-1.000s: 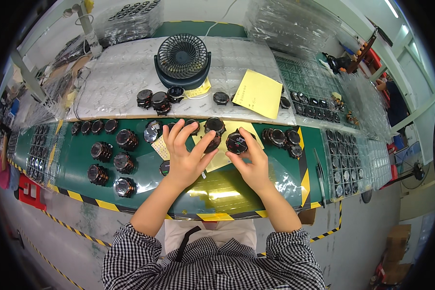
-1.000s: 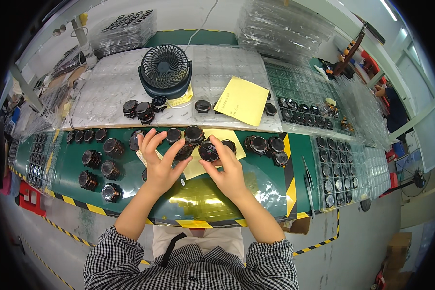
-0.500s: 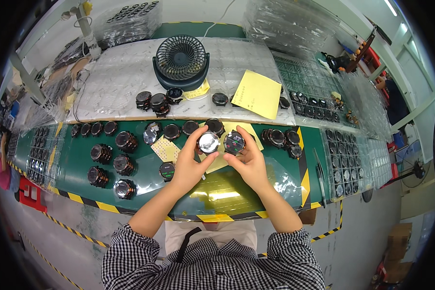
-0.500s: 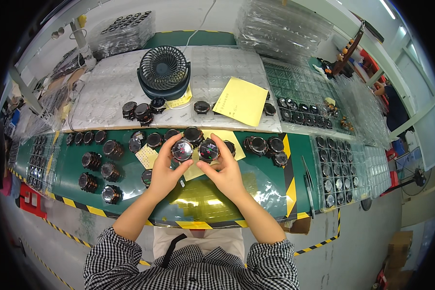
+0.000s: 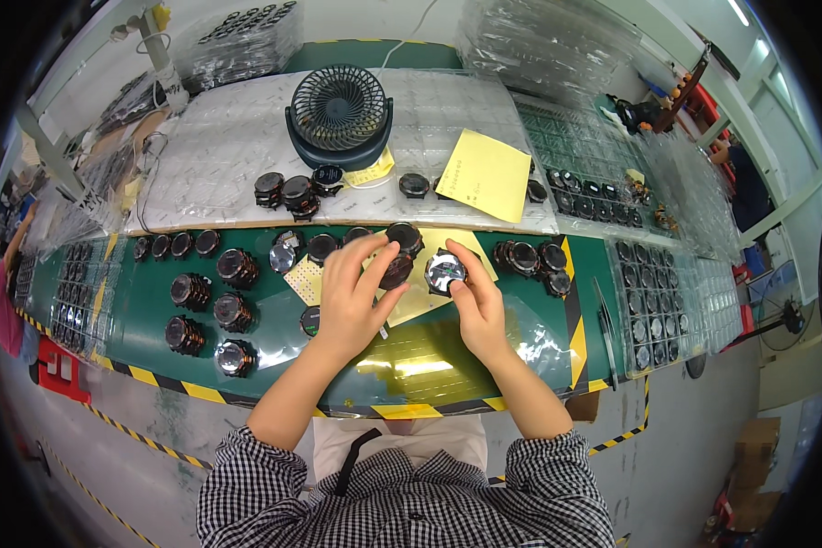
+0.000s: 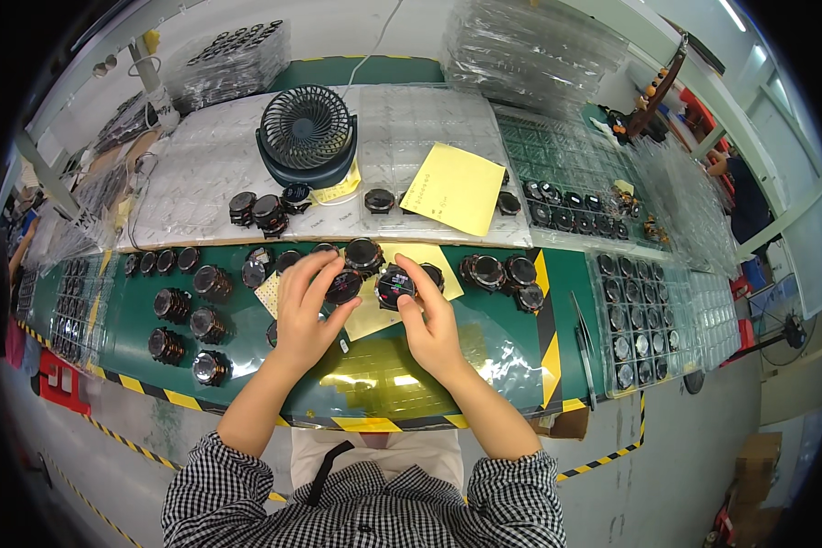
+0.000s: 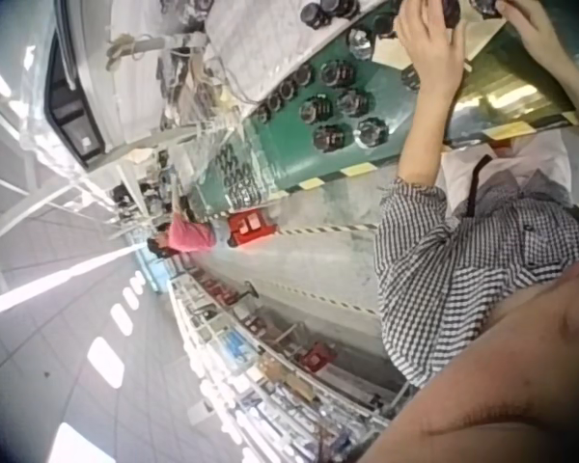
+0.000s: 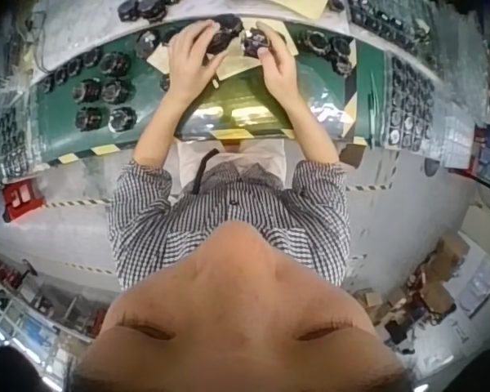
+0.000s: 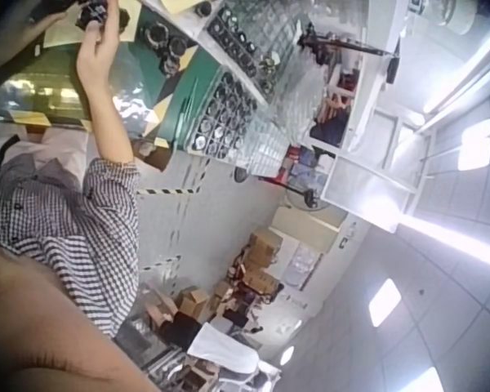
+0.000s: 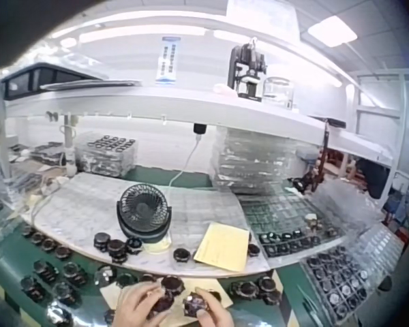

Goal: Inspecting and organizing camera lens modules and logging the results on a clipboard.

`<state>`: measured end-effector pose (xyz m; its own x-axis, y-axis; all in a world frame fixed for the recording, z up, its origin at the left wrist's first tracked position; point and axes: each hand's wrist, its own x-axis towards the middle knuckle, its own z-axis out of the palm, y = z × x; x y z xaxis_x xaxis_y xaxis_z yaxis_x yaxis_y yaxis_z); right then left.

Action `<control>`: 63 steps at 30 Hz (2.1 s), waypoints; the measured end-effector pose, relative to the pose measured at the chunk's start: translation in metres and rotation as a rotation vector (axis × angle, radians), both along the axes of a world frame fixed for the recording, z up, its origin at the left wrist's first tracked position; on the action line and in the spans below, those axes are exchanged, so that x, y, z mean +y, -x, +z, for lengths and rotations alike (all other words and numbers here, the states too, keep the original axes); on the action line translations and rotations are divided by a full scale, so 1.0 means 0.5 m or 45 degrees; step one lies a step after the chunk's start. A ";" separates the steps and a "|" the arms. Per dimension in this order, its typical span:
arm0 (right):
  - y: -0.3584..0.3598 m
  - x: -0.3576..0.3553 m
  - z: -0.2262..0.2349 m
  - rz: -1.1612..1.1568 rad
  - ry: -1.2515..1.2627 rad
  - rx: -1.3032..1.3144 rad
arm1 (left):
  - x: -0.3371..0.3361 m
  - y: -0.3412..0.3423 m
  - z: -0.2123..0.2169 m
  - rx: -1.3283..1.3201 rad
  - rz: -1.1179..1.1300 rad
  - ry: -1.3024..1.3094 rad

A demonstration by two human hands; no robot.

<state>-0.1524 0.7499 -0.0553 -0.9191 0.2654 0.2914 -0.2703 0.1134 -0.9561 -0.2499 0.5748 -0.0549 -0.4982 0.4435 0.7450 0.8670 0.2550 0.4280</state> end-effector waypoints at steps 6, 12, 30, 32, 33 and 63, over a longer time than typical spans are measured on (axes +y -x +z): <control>0.002 -0.002 -0.002 -0.002 -0.016 0.048 | -0.005 0.002 0.006 0.238 0.168 0.115; 0.003 -0.002 -0.007 -0.004 -0.041 0.047 | -0.007 0.000 0.009 0.247 0.200 0.117; 0.002 -0.025 -0.011 0.371 -1.029 -0.098 | -0.025 0.025 0.007 -1.509 -1.011 -0.874; 0.002 -0.024 -0.017 0.358 -1.024 -0.099 | -0.027 0.022 0.016 -1.646 -1.114 -0.986; 0.002 -0.021 -0.016 0.304 -1.108 -0.015 | -0.026 0.021 0.019 -1.786 -1.224 -1.100; 0.003 0.008 0.000 -0.131 -0.685 0.329 | 0.032 -0.079 -0.015 -2.322 -1.581 -0.752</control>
<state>-0.1540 0.7539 -0.0552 -0.7782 0.1029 0.6195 -0.4477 0.6008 -0.6623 -0.2103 0.5905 -0.0622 -0.3214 0.9420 0.0970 -0.8117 -0.3268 0.4840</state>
